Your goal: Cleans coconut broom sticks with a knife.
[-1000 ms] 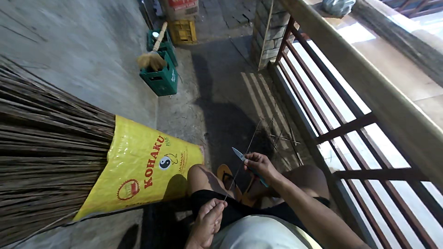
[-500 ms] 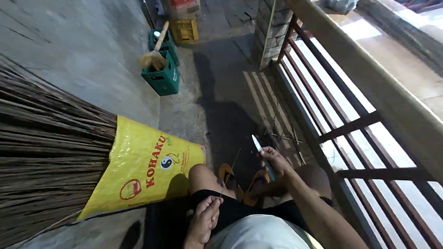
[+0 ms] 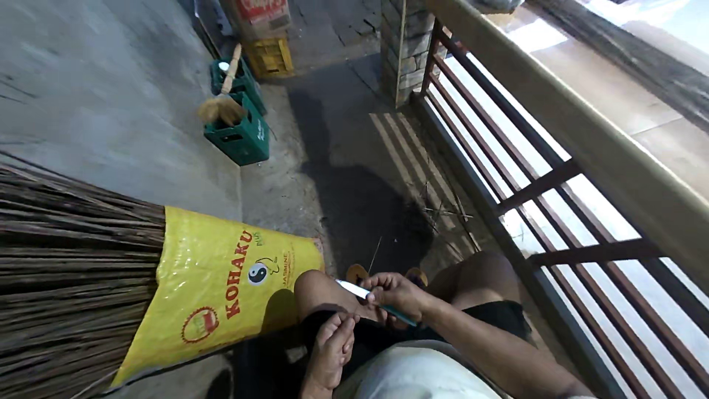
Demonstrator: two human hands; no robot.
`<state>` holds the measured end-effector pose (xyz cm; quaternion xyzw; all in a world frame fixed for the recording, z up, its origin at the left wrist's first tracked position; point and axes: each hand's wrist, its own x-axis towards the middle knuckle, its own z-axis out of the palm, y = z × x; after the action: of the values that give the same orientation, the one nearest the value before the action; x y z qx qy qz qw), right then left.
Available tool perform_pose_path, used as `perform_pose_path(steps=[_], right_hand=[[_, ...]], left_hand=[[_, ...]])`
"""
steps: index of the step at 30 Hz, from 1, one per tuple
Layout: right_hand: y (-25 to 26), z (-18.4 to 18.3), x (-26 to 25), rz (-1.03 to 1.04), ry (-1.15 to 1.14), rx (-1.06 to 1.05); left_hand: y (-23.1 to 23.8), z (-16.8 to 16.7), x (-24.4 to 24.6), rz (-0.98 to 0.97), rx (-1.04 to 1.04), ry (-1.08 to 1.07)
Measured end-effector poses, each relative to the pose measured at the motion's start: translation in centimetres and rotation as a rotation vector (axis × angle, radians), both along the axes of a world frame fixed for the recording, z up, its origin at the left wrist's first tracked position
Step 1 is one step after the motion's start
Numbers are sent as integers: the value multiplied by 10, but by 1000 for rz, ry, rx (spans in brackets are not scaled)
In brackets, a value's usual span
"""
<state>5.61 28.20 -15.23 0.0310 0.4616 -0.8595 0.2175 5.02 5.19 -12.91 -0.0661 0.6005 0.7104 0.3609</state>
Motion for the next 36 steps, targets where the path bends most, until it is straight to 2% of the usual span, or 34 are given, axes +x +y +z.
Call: perform_pose_path(steps=[5, 9, 13, 15, 19, 21, 25, 31, 33, 36], right_hand=[[49, 16, -23, -254, -90, 113], [65, 14, -28, -291, -107, 246], [74, 11, -23, -261, -123, 210], [78, 14, -21, -295, -119, 257], [127, 3, -27, -639, -208, 373], [146, -7, -25, -702, -217, 378], [113, -2, -9, -569, -132, 310], [18, 10, 14, -127, -43, 19], [-1, 9, 14, -72, -37, -24], [-3, 10, 8, -129, -43, -42]], left_hand=[[-10, 4, 2, 5, -16, -11], [-3, 4, 0, -51, -43, 44], [-1, 6, -4, -85, -56, 57], [-4, 7, -4, -103, -54, 46], [-25, 7, -1, -93, -83, -2], [-35, 6, -1, -59, -107, -9], [-27, 8, -4, -32, -139, 26], [4, 8, -5, -21, -139, 158], [10, 7, -4, -56, -142, 213], [13, 6, -2, -63, -160, 275]])
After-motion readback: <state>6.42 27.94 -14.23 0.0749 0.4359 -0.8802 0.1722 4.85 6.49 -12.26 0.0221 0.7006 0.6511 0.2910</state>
